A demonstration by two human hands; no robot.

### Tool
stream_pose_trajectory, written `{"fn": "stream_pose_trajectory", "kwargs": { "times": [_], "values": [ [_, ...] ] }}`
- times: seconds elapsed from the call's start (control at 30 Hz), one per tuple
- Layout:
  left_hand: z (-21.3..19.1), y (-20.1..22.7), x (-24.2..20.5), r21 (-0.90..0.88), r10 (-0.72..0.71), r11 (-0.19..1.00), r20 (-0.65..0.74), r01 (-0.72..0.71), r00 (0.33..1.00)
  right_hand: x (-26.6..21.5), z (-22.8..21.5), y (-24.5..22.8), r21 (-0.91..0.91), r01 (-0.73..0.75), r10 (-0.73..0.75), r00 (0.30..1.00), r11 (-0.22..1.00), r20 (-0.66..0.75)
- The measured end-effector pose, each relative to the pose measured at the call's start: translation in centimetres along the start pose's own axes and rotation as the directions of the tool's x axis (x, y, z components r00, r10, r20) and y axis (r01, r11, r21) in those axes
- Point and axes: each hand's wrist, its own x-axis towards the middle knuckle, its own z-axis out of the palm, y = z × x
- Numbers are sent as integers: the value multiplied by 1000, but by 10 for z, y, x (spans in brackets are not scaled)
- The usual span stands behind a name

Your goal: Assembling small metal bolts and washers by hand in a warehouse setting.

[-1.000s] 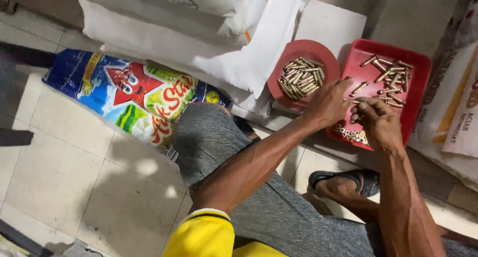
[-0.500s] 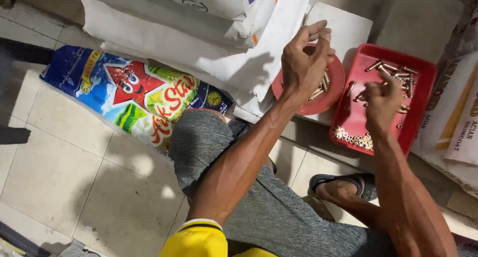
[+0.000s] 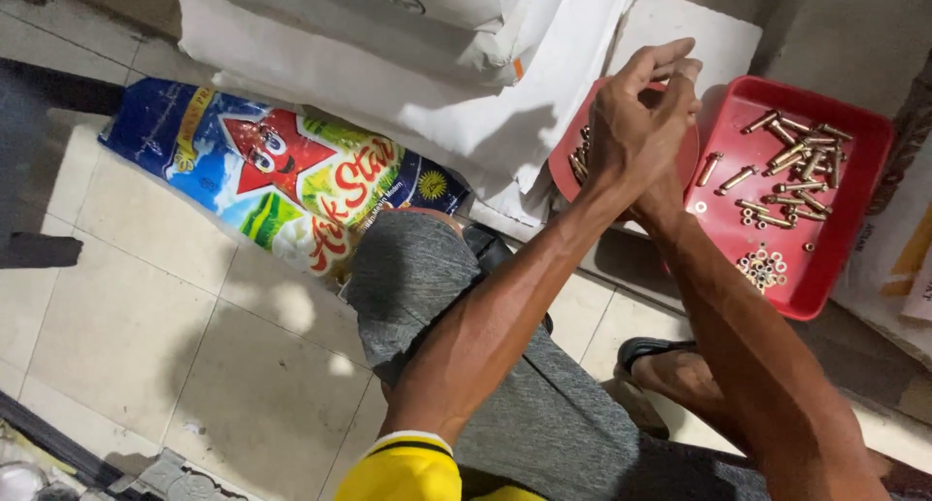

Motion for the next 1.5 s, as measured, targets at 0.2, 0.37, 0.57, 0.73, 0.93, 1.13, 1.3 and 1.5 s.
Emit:
{"fn": "stream_pose_trajectory", "kwargs": {
  "times": [0.2,0.37,0.57,0.73,0.93,1.13,1.3,1.5],
  "values": [
    [1,-15,6,77,-7,997,55,3,998,-17,-22,32,-31,47,-48,999,998,-20],
    [12,-65,-9,316,27,939,334,-139,942,-60,-80,8,-69,-55,57,998,996,28],
    [43,-98,-48,364,-86,900,685,-238,723,-109,-155,-43,-131,-230,235,972,964,24],
    [43,-102,-64,395,-136,878,747,-269,651,-138,-140,-24,210,-284,292,956,935,-7],
    [34,-155,-54,8,-255,935,711,356,655,-173,-109,62,273,-449,512,825,851,-241],
    [56,-122,-42,175,-572,756,646,630,506,-211,-73,133,-302,-528,497,849,794,-178],
    [56,-127,-60,223,-360,933,589,283,724,-204,-67,114,-290,-478,411,872,829,-265],
    [53,-112,-60,290,-374,925,579,245,725,-196,-50,141,-264,-516,440,848,815,-296]
  ]
}}
